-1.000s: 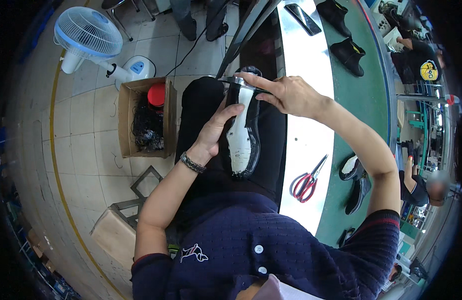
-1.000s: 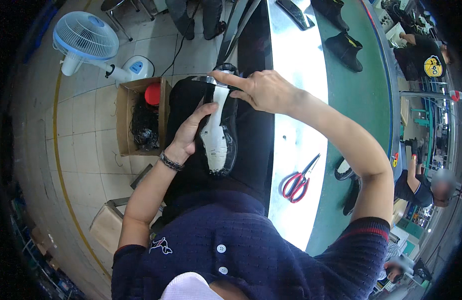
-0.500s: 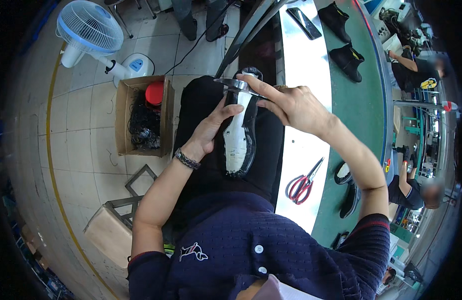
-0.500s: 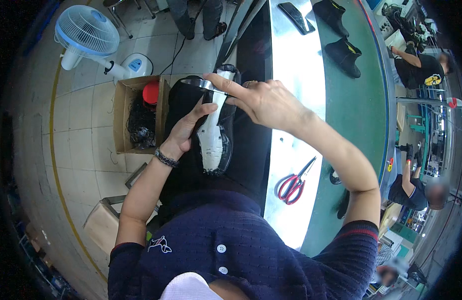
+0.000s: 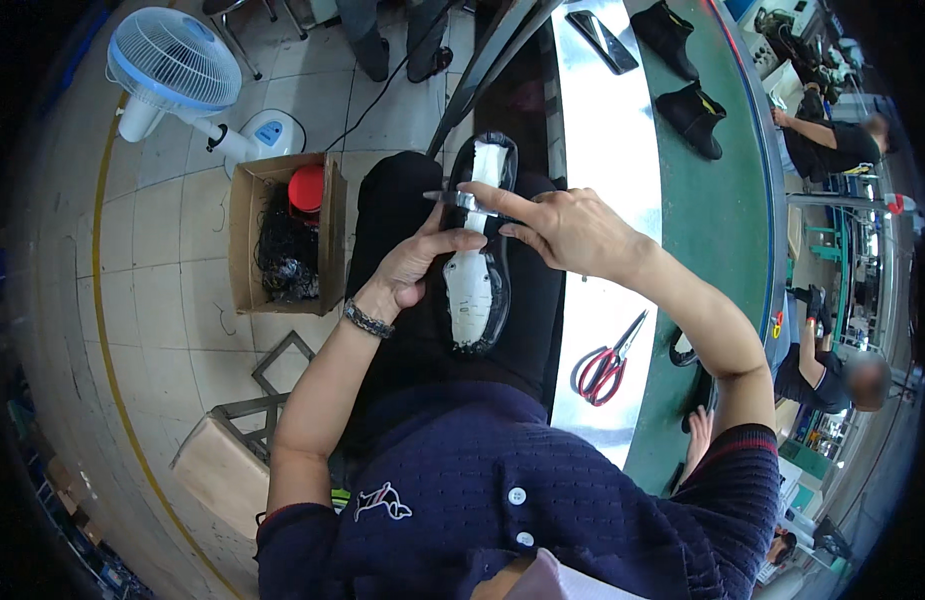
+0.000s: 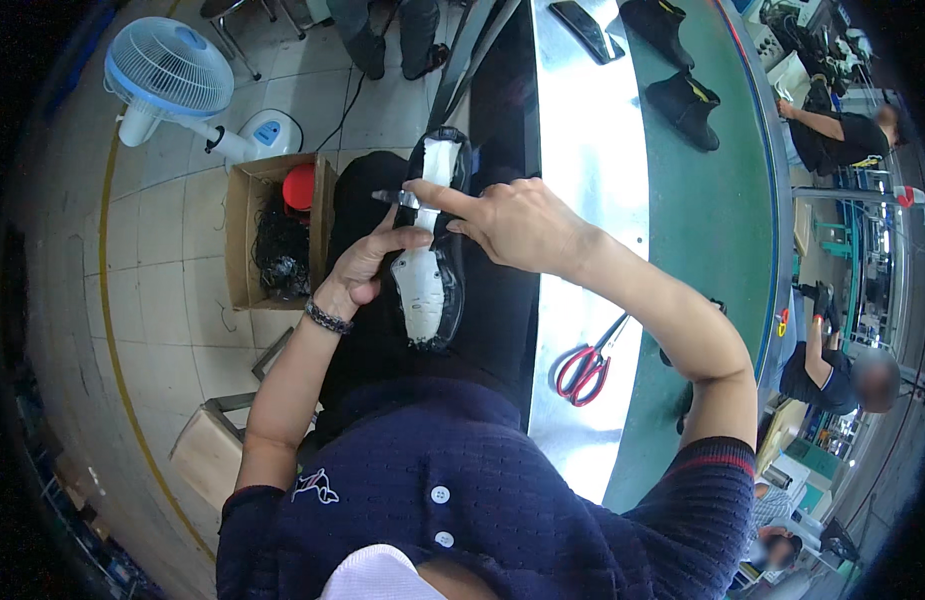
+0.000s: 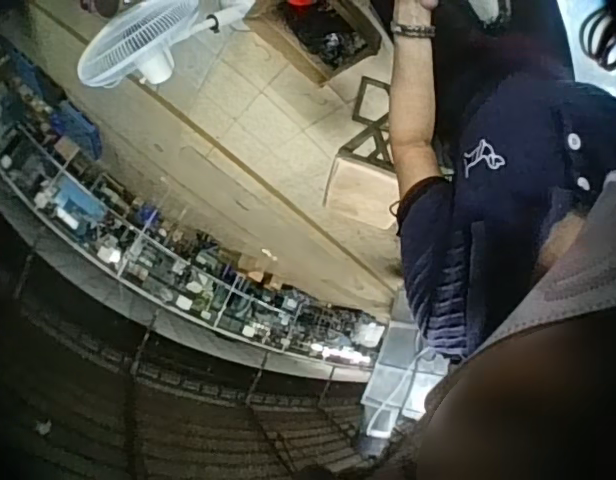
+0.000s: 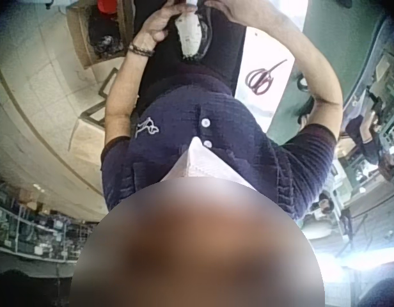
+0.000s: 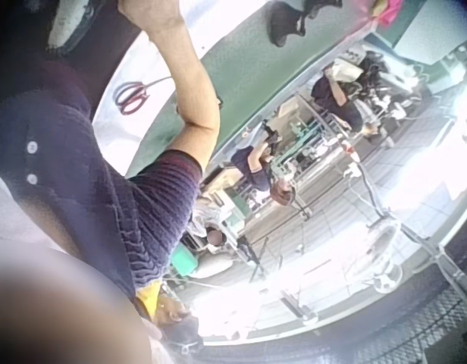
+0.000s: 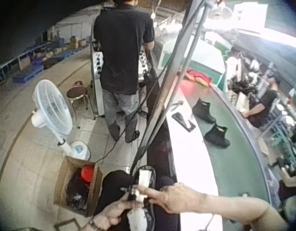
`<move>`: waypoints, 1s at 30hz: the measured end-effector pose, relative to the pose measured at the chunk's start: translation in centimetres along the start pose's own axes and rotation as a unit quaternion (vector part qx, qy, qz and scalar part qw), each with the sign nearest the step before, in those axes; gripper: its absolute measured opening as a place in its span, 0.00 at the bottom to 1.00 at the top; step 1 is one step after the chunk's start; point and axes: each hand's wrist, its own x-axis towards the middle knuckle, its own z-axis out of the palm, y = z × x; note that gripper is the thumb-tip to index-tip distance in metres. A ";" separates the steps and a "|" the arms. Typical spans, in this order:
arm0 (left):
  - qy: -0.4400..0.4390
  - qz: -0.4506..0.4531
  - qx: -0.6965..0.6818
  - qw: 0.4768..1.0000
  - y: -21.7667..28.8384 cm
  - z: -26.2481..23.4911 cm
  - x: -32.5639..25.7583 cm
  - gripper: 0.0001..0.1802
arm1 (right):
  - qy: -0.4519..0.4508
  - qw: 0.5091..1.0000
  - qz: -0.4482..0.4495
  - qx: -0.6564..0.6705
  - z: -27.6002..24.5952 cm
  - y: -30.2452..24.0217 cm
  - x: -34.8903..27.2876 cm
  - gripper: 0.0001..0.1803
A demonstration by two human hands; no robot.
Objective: The recorder is refining the edges and components of a shoe upper using scissors and pliers at a manufacturing workbench.
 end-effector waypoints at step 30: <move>-0.013 0.079 -0.137 0.987 -5.5 1.6 -2.8 0.36 | 0.093 0.960 -0.147 -0.219 1.8 0.9 -3.4 0.44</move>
